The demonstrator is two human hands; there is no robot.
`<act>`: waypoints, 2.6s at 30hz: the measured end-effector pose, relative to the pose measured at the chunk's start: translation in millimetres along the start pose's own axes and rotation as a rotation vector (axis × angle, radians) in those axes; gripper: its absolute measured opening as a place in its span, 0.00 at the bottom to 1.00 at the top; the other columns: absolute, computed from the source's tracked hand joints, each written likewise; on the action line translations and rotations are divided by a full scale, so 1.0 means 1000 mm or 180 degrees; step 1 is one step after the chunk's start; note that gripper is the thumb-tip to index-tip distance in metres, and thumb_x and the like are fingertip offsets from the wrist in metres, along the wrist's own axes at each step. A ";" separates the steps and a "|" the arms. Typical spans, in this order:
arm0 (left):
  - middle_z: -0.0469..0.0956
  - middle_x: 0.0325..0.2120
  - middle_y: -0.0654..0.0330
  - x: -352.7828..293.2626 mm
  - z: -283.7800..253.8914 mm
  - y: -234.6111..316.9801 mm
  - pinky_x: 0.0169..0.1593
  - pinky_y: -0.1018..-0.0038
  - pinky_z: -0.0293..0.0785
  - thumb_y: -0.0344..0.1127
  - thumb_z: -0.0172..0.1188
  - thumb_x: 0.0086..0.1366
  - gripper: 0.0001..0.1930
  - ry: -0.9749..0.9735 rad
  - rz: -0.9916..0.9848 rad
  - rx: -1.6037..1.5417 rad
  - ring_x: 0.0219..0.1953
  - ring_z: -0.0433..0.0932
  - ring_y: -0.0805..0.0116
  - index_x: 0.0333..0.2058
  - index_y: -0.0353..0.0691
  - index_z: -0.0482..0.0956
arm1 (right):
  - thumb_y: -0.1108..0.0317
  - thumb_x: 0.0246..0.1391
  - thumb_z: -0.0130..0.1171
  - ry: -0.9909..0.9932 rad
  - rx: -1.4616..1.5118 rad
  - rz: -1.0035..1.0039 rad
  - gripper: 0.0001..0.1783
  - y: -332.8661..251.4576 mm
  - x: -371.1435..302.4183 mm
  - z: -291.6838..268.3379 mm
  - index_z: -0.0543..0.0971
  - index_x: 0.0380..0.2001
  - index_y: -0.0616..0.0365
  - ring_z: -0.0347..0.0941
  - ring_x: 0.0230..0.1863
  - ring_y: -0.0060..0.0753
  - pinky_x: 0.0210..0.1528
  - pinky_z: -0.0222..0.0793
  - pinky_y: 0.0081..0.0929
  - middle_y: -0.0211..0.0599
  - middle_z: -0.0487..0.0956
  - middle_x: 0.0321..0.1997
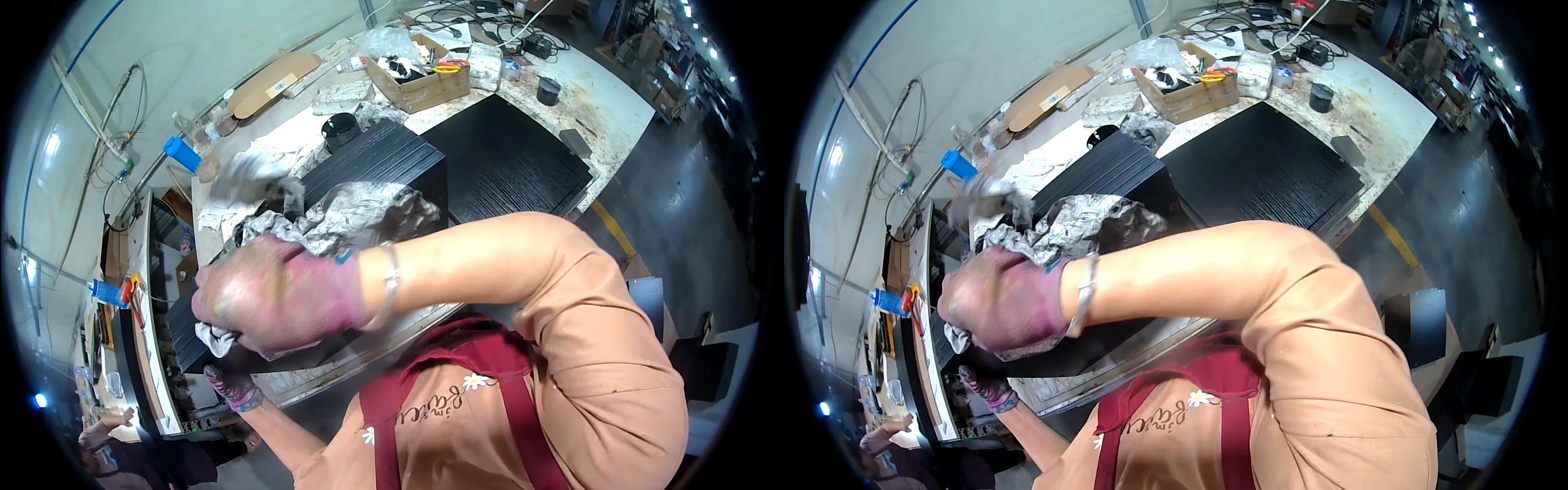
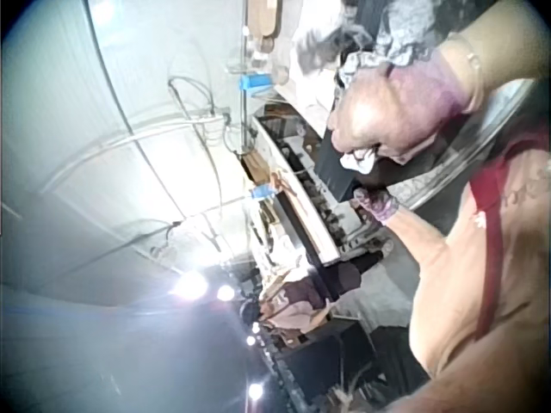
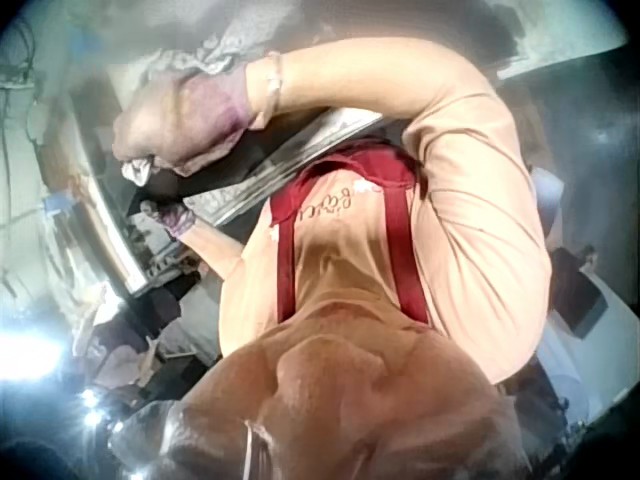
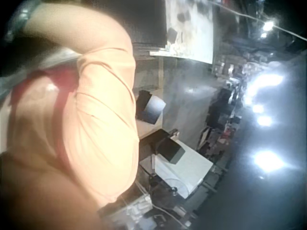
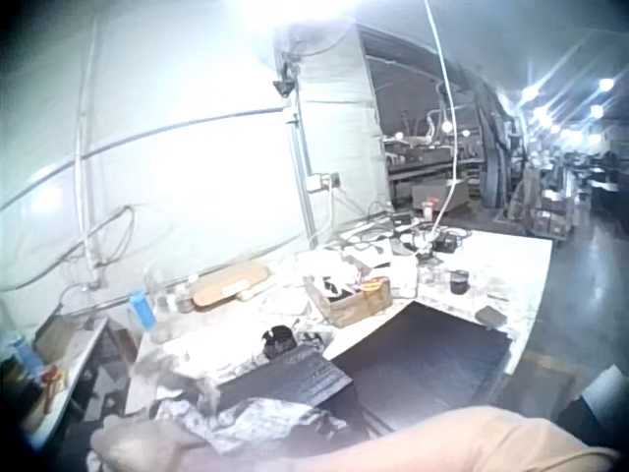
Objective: The person wipes a black ribbed panel with a cloth, repeatedly dipping the cloth into a container and cleaning different sections. They turn the panel over to clean both sides and place it on a stack of similar panels.
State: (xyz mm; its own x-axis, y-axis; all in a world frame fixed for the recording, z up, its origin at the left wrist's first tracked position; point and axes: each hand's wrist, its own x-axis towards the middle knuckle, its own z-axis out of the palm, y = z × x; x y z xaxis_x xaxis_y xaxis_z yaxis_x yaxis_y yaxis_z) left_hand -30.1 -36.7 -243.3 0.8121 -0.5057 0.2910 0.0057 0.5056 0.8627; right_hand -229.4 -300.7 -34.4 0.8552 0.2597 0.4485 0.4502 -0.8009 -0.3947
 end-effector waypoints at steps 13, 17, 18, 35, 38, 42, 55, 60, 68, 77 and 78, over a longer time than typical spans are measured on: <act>0.57 0.60 0.53 -0.017 -0.013 -0.007 0.63 0.56 0.49 0.61 0.63 0.47 0.48 -0.0088 0.0045 -0.0193 0.60 0.57 0.56 0.60 0.39 0.57 | 0.77 0.47 0.55 0.2908 0.1926 0.2196 0.27 0.088 -0.250 -0.123 0.66 0.54 0.66 0.67 0.54 0.32 0.57 0.61 0.25 0.43 0.69 0.54; 0.61 0.58 0.55 -0.022 -0.015 -0.005 0.63 0.58 0.52 0.62 0.64 0.47 0.47 0.0136 0.0182 0.0007 0.59 0.59 0.57 0.59 0.39 0.59 | 0.77 0.44 0.58 0.1284 -0.1905 0.0870 0.26 0.039 -0.196 -0.117 0.70 0.50 0.58 0.70 0.48 0.36 0.53 0.65 0.27 0.40 0.71 0.50; 0.61 0.58 0.55 -0.024 -0.016 -0.004 0.62 0.58 0.52 0.62 0.63 0.47 0.46 0.0179 0.0189 0.0041 0.59 0.59 0.57 0.59 0.39 0.59 | 0.75 0.41 0.59 0.1542 -0.0542 0.0641 0.27 0.037 -0.183 -0.108 0.72 0.50 0.54 0.71 0.46 0.38 0.47 0.68 0.26 0.39 0.71 0.49; 0.63 0.56 0.53 -0.028 -0.019 -0.017 0.61 0.61 0.56 0.62 0.59 0.49 0.43 0.0100 0.0290 0.0236 0.57 0.62 0.57 0.57 0.38 0.63 | 0.73 0.39 0.61 0.0646 -0.1596 0.1074 0.13 0.012 -0.113 -0.070 0.75 0.33 0.56 0.72 0.35 0.42 0.35 0.69 0.32 0.38 0.73 0.32; 0.68 0.52 0.55 -0.023 -0.027 -0.025 0.58 0.67 0.61 0.62 0.63 0.48 0.41 0.0292 0.0280 0.0590 0.54 0.66 0.60 0.53 0.35 0.67 | 0.73 0.39 0.61 0.0753 -0.1414 0.1274 0.14 0.005 -0.104 -0.061 0.73 0.33 0.56 0.72 0.36 0.43 0.37 0.68 0.32 0.38 0.71 0.32; 0.68 0.51 0.54 -0.029 -0.039 -0.031 0.58 0.67 0.61 0.60 0.62 0.50 0.39 0.0365 0.0439 0.0567 0.53 0.67 0.60 0.52 0.35 0.68 | 0.71 0.38 0.63 0.0673 -0.1725 0.1510 0.20 0.000 -0.105 -0.052 0.72 0.38 0.56 0.72 0.40 0.44 0.41 0.69 0.31 0.37 0.73 0.38; 0.71 0.48 0.53 -0.014 -0.045 -0.039 0.56 0.67 0.63 0.55 0.58 0.56 0.31 0.0332 0.0580 0.0618 0.51 0.68 0.58 0.50 0.35 0.70 | 0.69 0.35 0.62 -0.0205 -0.0671 0.1670 0.27 -0.036 -0.045 -0.018 0.69 0.43 0.56 0.69 0.45 0.48 0.43 0.67 0.40 0.42 0.69 0.43; 0.72 0.47 0.52 -0.012 -0.034 -0.033 0.56 0.66 0.64 0.55 0.56 0.56 0.30 0.0369 0.0464 0.0559 0.50 0.69 0.57 0.48 0.34 0.71 | 0.71 0.40 0.61 0.0978 -0.1304 0.0921 0.24 0.029 -0.153 -0.029 0.72 0.46 0.62 0.70 0.50 0.42 0.52 0.65 0.32 0.44 0.72 0.48; 0.73 0.45 0.50 -0.016 -0.029 -0.020 0.54 0.65 0.65 0.54 0.54 0.56 0.29 0.0554 0.0280 0.0457 0.49 0.71 0.56 0.46 0.33 0.73 | 0.72 0.44 0.53 0.0936 -0.0798 0.3725 0.36 0.141 -0.229 -0.103 0.61 0.60 0.57 0.59 0.61 0.33 0.61 0.53 0.25 0.44 0.63 0.61; 0.74 0.44 0.49 -0.044 -0.010 -0.021 0.53 0.63 0.66 0.54 0.52 0.56 0.28 0.1119 0.0069 0.0109 0.46 0.72 0.55 0.44 0.32 0.74 | 0.62 0.41 0.66 0.0114 -0.0509 0.2055 0.35 0.165 -0.233 0.015 0.66 0.53 0.60 0.65 0.56 0.40 0.57 0.62 0.31 0.51 0.68 0.54; 0.74 0.44 0.49 -0.035 -0.009 -0.031 0.53 0.62 0.66 0.55 0.53 0.56 0.29 0.0852 0.0041 0.0286 0.46 0.72 0.54 0.44 0.32 0.74 | 0.64 0.43 0.64 0.0485 -0.0149 0.2177 0.26 0.184 -0.249 0.039 0.70 0.46 0.61 0.69 0.52 0.38 0.54 0.65 0.30 0.50 0.71 0.48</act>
State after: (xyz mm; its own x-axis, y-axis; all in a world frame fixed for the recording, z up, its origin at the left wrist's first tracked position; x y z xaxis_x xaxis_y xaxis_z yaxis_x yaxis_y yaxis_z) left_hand -53.5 -28.0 -284.2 0.9370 -0.2912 0.1930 -0.0476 0.4409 0.8963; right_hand -349.0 -491.9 -249.7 0.8955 -0.3866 0.2205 -0.1905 -0.7807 -0.5951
